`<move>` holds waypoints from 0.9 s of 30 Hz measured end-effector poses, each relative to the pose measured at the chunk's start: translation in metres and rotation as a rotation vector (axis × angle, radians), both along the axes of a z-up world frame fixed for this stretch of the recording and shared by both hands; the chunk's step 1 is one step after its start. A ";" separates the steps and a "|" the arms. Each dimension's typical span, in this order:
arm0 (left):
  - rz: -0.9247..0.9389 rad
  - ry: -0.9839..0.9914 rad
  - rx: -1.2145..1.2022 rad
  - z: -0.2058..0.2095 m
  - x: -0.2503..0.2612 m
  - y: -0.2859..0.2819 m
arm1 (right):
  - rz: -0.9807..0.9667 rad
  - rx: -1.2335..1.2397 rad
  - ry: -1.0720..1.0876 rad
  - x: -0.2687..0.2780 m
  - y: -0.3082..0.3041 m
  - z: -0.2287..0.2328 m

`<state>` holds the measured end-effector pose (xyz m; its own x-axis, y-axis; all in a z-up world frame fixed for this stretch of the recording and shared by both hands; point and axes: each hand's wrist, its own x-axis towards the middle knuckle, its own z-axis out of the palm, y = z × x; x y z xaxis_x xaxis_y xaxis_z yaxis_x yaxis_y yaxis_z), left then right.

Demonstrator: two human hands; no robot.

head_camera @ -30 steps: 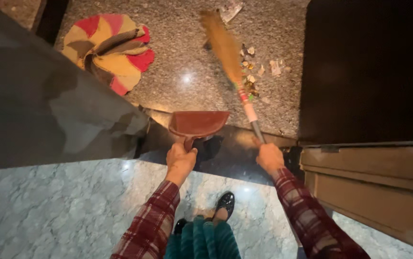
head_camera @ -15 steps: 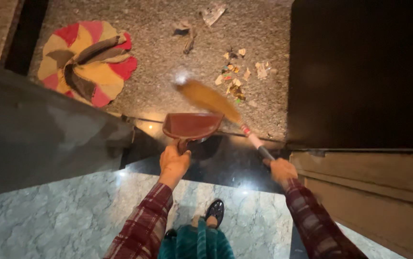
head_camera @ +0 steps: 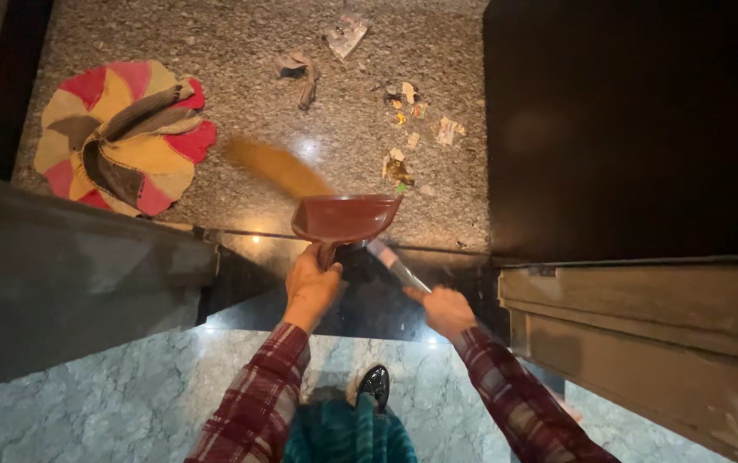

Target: The person sweeps debris from the floor and stairs into a dustpan using a broom.

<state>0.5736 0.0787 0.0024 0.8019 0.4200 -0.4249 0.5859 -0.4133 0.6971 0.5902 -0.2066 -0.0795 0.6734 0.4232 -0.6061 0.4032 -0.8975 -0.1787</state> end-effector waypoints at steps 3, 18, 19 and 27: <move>-0.036 0.005 0.029 -0.004 0.005 0.007 | 0.014 -0.040 0.002 -0.013 -0.031 -0.026; -0.262 -0.011 -0.055 -0.005 0.042 0.046 | -0.620 0.032 -0.122 -0.002 -0.016 0.008; -0.291 -0.009 -0.039 -0.004 0.046 0.048 | -0.681 0.080 -0.145 -0.007 -0.015 -0.002; -0.372 0.058 -0.099 0.039 0.055 0.053 | -1.419 0.212 -0.063 -0.067 0.038 -0.105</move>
